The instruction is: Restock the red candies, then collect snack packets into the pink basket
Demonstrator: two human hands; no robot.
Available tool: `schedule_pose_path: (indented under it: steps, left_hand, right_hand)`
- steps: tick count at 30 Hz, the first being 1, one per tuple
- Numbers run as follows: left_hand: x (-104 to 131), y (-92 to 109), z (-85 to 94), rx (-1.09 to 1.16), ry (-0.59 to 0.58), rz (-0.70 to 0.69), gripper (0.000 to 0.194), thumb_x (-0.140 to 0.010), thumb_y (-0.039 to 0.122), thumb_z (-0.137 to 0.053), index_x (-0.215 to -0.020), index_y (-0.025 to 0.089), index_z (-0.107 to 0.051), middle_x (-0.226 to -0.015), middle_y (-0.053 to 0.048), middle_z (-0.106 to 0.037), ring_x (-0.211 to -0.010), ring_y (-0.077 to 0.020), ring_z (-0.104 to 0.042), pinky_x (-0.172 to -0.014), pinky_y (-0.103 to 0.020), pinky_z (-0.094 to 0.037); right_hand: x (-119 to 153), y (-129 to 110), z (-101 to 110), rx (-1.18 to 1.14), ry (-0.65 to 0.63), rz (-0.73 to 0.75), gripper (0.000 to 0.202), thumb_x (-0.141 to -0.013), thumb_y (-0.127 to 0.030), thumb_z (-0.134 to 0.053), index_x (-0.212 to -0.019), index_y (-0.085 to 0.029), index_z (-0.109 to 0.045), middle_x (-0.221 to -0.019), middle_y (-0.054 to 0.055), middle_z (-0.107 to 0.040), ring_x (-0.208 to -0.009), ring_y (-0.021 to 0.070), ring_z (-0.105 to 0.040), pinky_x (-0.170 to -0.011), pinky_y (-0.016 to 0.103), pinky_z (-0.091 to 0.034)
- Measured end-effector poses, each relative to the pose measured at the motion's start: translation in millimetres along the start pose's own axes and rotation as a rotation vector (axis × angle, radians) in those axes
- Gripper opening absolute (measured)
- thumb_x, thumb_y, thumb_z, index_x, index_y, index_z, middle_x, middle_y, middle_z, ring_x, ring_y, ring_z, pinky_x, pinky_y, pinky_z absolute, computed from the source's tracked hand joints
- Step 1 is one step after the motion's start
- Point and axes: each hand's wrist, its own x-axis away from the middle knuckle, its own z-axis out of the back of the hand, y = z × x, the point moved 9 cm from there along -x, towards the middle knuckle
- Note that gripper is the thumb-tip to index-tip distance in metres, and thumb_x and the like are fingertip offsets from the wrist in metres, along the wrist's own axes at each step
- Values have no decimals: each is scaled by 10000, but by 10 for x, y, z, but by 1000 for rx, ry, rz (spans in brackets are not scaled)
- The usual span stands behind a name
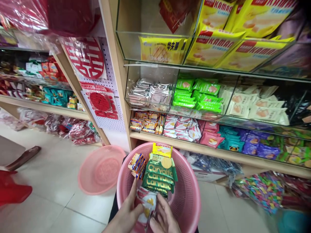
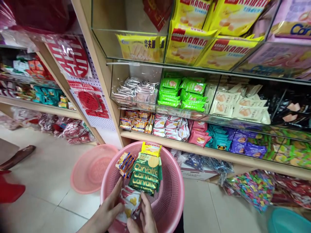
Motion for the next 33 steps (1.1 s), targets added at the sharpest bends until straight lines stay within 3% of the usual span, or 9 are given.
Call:
schedule_pose_path:
  steps: [5,9,13,17,24,30,33]
  left_hand:
    - [47,78,-113,118,-68,55,913,-682,85,-470,-1480,170,-35,-1548,-30,-185,-1385,-194,-266,-1088,-289,-334]
    - [85,139,-142,40,-131,84,837,-723,87,-446,-1478,175,-96,-1543,-57,-215,-1382,-217,-273,-1114,-374,-303]
    - [99,119,-106,-284,-151,59,671,-750,98,-448,-1410,94,-329,-1549,-121,-165,-1424,-257,-127,-1163,-428,-157]
    - [98,177,-114,-497,-167,-80,649,-771,80,-428,-1412,114,-331,-1547,-131,-165,-1423,-240,-123,-1163,-418,-180]
    - [121,327,-192,-705,-227,-254,495,-795,86,-431,-1280,151,-510,-1509,-141,-278,-1402,-255,-210,-1124,-418,-299]
    - [71,100,-185,-738,-171,-338,562,-679,32,-506,-1209,210,-563,-1461,-115,-387,-1366,-293,-304,-1088,-441,-358]
    - [0,-27,-136,-713,-120,-437,603,-687,37,-507,-1260,227,-512,-1461,-106,-391,-1365,-273,-313,-1083,-411,-368]
  right_hand:
    - [21,0,-97,-128,13,-3,842,-740,-592,-606,-1413,-236,-246,-1434,123,-428,-1306,242,-412,-1045,343,-383]
    - [35,43,-110,-110,-23,51,780,-773,-596,-556,-1404,-231,-280,-1426,125,-436,-1280,245,-448,-1020,355,-410]
    - [62,-35,25,259,69,223,643,-817,-545,-521,-1368,-241,-387,-1482,109,-345,-1324,270,-383,-1023,368,-414]
    - [40,-285,47,706,115,411,643,-833,-412,-555,-1416,-263,-331,-1481,68,-358,-1362,281,-313,-1088,414,-338]
    - [-31,-441,-41,1021,-35,605,638,-822,-342,-590,-1410,-271,-352,-1317,51,-570,-1197,246,-537,-975,330,-477]
    - [12,-328,0,970,126,607,542,-825,-400,-575,-1339,-270,-463,-1238,54,-625,-1153,246,-571,-955,334,-489]
    - [-15,-299,-22,968,168,599,512,-836,-431,-546,-1321,-279,-489,-1255,58,-615,-1160,266,-566,-960,358,-482]
